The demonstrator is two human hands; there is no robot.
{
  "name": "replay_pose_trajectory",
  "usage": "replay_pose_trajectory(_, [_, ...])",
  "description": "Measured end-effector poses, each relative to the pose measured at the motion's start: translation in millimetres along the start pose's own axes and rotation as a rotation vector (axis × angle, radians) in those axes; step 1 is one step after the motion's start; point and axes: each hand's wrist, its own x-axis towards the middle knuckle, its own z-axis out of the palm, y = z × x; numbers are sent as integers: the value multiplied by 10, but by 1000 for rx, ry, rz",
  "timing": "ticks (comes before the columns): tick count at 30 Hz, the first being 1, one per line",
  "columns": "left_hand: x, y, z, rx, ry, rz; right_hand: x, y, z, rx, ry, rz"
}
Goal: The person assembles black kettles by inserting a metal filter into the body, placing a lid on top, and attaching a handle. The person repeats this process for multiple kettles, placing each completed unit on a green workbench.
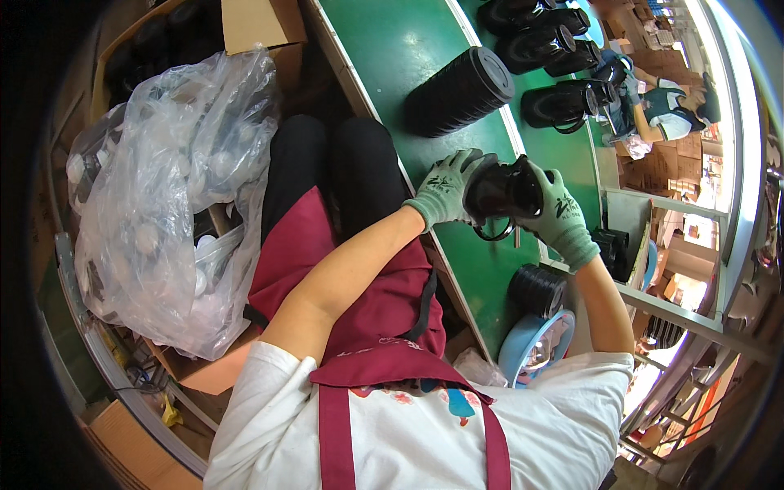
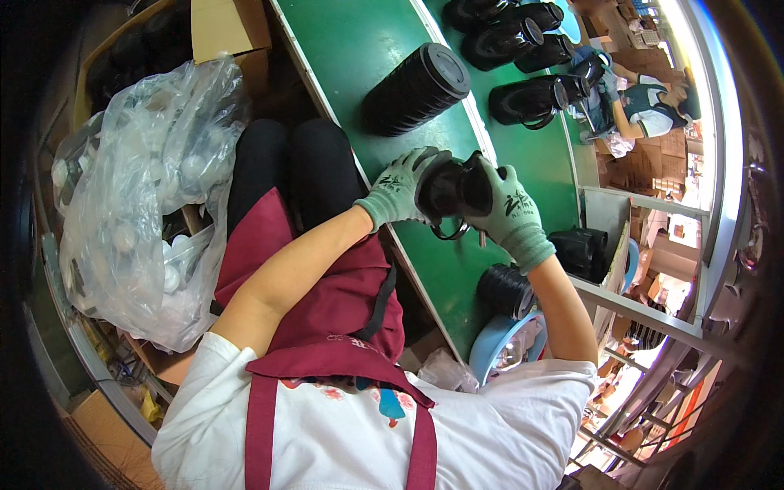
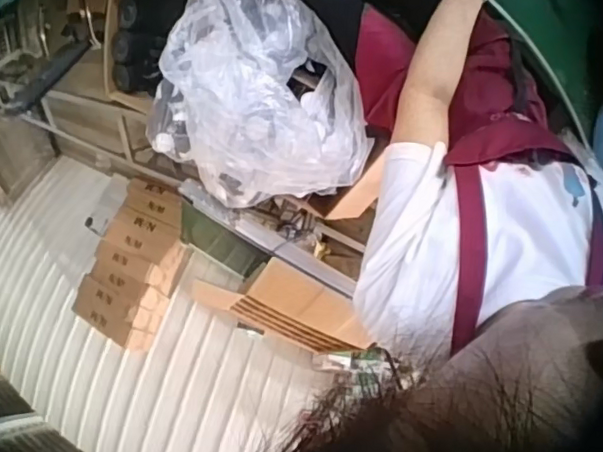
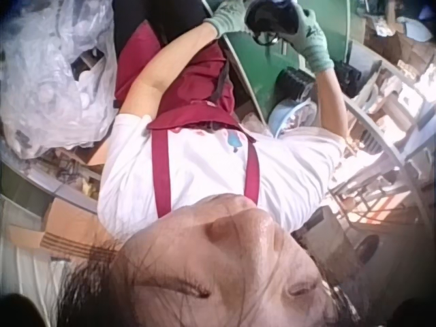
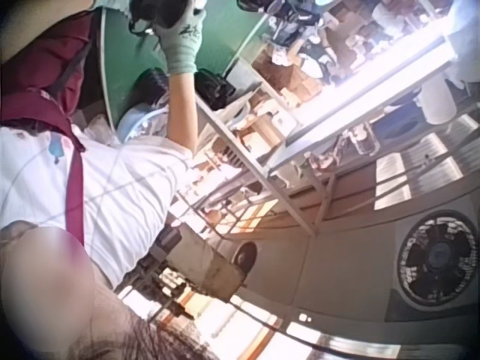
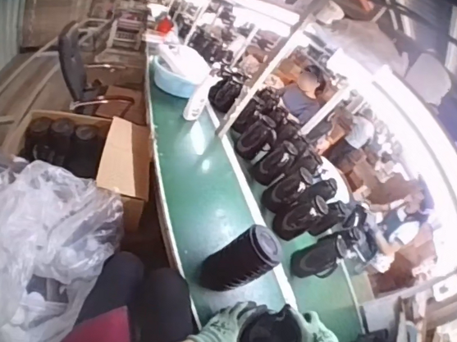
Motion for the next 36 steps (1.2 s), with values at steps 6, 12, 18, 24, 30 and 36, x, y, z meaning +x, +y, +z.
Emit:
replay_pose_trajectory(6, [-27,-25,23,1,20,3,79,189,-42,-118,57,-525])
replay_pose_trajectory(12, [-2,-7,1,-21,-44,-26,55,322,77,-82,85,-536])
replay_pose_trajectory(18, [-16,-36,-3,-29,-25,-16,71,103,-39,-182,26,-451])
replay_pose_trajectory(24, [-27,25,-42,-20,-65,-61,169,255,50,-155,-92,138])
replay_pose_trajectory(30, [-29,29,-46,2,-42,-49,38,138,-82,-155,133,-298])
replay_pose_trajectory(36, [-26,-77,81,27,139,65,190,80,-62,-206,74,-28])
